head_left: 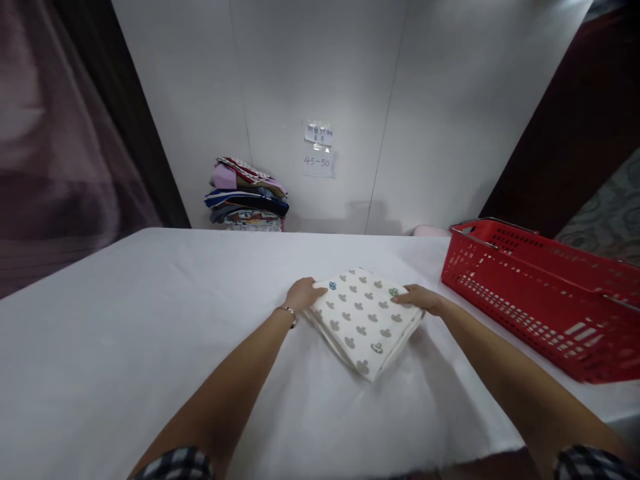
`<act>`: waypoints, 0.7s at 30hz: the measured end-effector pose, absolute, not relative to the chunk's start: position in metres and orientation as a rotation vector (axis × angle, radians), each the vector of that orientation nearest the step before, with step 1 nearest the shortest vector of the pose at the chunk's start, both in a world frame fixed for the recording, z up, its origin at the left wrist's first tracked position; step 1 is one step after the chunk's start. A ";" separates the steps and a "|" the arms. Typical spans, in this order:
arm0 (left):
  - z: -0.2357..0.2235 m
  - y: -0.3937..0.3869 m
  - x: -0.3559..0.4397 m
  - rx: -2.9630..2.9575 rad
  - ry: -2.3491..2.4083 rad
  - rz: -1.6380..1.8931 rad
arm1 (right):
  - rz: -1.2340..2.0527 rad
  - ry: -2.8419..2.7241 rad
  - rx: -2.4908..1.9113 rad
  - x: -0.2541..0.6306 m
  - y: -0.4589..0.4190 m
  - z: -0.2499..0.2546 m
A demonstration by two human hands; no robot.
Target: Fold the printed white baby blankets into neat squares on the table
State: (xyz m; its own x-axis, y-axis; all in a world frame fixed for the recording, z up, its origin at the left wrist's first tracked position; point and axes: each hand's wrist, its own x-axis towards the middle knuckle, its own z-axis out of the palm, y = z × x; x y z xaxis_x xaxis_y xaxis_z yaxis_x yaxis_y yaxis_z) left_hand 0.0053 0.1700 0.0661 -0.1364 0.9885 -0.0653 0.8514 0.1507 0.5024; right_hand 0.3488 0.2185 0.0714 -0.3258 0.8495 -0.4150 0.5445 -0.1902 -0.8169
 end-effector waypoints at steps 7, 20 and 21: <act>0.063 0.104 -0.036 1.436 2.117 0.469 | 0.666 -2.308 -1.690 0.286 0.249 0.072; 0.038 0.105 -0.009 2.121 2.071 0.360 | 0.250 -2.693 -1.455 0.242 0.177 0.034; 0.036 0.105 -0.009 2.098 2.053 0.345 | 0.274 -2.698 -1.457 0.242 0.176 0.036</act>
